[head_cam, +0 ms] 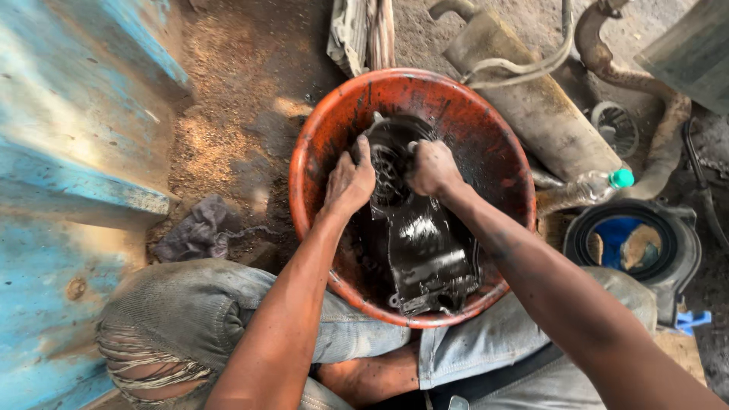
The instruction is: The person scrubs a metal car part, likely a turbocharger housing, with a brush and dark liquid inside a red basin. They rotate the part to clean different sides and the internal fan area, then rinse it with water from a bottle.
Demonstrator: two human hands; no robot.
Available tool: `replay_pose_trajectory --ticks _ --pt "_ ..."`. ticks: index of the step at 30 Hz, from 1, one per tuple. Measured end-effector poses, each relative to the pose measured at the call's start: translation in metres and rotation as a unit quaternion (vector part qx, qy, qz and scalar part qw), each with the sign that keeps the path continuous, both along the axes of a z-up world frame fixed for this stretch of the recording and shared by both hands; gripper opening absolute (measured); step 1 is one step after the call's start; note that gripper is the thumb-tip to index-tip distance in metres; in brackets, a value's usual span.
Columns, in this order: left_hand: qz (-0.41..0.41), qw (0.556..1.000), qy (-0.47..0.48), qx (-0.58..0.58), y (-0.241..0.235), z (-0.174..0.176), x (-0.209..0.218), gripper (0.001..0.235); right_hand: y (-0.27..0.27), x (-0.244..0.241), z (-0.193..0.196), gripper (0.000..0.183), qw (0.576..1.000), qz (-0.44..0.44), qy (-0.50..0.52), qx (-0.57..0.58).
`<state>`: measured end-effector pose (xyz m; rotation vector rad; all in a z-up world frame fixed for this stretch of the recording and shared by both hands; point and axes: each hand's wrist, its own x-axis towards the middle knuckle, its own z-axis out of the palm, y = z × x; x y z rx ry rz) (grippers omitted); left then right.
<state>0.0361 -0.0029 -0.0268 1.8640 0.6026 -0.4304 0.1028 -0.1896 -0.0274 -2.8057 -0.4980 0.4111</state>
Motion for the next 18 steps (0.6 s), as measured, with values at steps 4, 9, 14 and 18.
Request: replay_pose_trajectory --ticks 4,9,14,18 --pt "0.014 0.998 -0.050 0.026 -0.007 -0.002 0.003 0.095 -0.006 -0.008 0.005 0.021 0.982 -0.012 -0.078 0.170" --pt "0.026 0.999 -0.041 0.016 -0.003 -0.001 0.001 0.093 -0.008 -0.021 0.006 0.026 0.999 -0.040 -0.010 0.010" --pt "0.006 0.999 -0.040 -0.002 -0.003 0.003 0.001 0.093 -0.003 0.002 -0.002 0.034 0.998 0.009 -0.048 -0.042" --pt "0.012 1.000 -0.017 0.007 -0.001 0.005 -0.002 0.090 0.033 0.015 -0.014 0.020 0.980 -0.058 -0.167 0.087"
